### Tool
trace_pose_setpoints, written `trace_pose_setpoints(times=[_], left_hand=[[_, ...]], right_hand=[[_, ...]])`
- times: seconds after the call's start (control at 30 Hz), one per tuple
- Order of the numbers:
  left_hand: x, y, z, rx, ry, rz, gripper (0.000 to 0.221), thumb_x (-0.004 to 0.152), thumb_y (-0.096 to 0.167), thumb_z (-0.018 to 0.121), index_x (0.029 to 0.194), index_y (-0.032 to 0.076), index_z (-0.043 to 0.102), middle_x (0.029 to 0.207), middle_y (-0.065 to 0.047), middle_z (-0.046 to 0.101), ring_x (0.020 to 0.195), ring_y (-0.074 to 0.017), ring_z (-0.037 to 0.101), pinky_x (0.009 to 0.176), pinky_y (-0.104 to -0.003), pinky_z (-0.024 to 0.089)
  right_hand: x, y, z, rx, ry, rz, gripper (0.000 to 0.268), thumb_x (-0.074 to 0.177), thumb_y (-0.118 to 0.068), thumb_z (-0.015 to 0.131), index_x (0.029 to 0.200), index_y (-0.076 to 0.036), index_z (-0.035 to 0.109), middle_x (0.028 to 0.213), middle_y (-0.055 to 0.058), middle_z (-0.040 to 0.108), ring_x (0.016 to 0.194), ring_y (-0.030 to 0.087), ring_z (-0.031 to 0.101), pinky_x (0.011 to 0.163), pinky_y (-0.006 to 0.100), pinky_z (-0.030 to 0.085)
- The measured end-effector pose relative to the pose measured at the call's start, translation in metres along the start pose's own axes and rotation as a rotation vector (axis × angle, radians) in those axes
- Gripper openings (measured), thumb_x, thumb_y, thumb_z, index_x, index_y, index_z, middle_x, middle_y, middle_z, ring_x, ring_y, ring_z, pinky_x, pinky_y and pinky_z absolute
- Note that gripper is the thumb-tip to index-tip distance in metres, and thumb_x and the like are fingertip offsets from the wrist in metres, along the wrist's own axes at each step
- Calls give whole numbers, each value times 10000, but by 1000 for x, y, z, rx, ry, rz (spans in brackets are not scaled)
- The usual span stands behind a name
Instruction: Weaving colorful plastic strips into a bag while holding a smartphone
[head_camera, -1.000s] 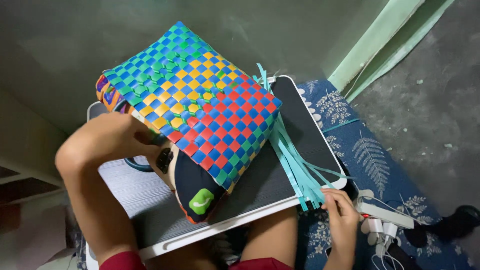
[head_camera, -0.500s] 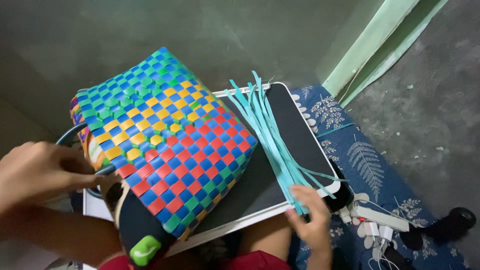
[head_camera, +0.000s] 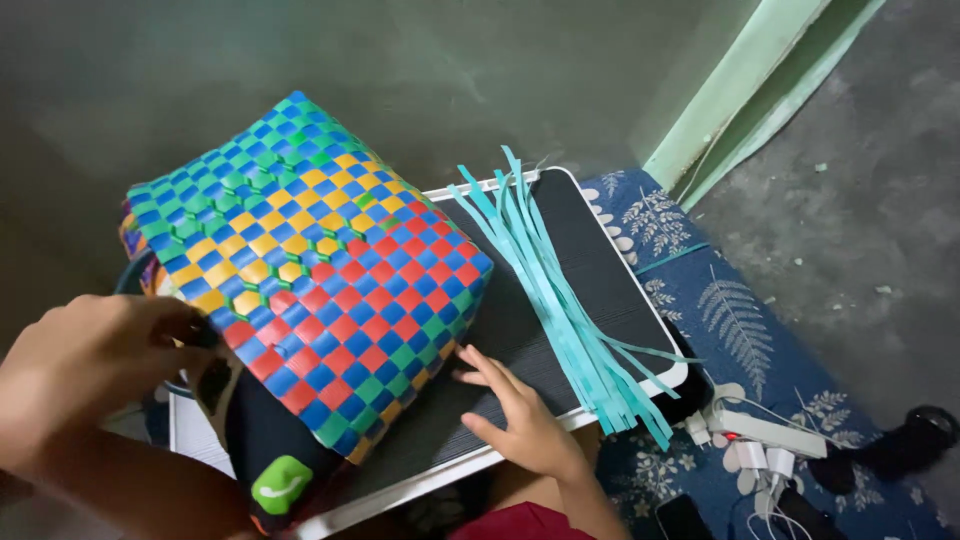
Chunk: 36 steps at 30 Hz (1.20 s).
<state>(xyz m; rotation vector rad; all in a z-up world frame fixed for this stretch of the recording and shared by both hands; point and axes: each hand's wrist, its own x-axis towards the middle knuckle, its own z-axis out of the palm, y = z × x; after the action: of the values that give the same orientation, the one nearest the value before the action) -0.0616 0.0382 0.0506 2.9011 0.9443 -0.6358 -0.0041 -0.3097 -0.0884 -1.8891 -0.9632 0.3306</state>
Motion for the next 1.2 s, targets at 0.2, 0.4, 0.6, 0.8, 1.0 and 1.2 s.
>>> trace_pose_setpoints(times=[0.2,0.4,0.6,0.8,1.0,1.2], left_hand=[[26,0,21,190,195,-50,362,798,535,490,1077,394,674,1026,-20,756,891,-270,756,662,-343,588],[25,2,22,230,159,-74,445,827,619,413,1053,349,684,1019,12,753,910,-231,753,682,-326,595],[17,11,20,244,176,-100,451,815,599,407,1024,331,702,1036,7,756,927,-254,754,703,-330,589],[10,32,20,290,132,-154,384,792,451,463,972,259,744,976,31,774,912,-203,753,672,-265,548],[19,30,22,295,152,-112,284,736,416,541,868,247,728,851,54,754,823,-185,730,618,-256,491],[13,28,22,367,137,-101,334,867,498,435,869,307,709,815,119,737,760,-116,716,579,-220,499]], right_hand=[[21,0,1,141,-58,48,721,923,-190,547,1484,-79,108,1517,146,313,1255,307,530,977,389,484],[15,10,-6,-190,22,-34,505,907,-173,578,1367,-55,407,1282,124,580,1089,227,650,868,329,560],[0,46,-25,-808,519,-25,357,884,-229,597,1216,-98,593,1183,45,647,1110,189,568,986,376,419],[8,45,-26,-746,633,469,424,856,-360,600,1213,-131,586,1236,38,561,1130,235,484,856,400,451],[17,65,-20,-866,683,356,369,842,-241,651,1189,-118,611,1187,38,560,1093,264,505,837,427,452],[10,87,-15,-808,861,141,269,847,10,624,1113,-24,640,1088,100,575,991,282,559,842,408,489]])
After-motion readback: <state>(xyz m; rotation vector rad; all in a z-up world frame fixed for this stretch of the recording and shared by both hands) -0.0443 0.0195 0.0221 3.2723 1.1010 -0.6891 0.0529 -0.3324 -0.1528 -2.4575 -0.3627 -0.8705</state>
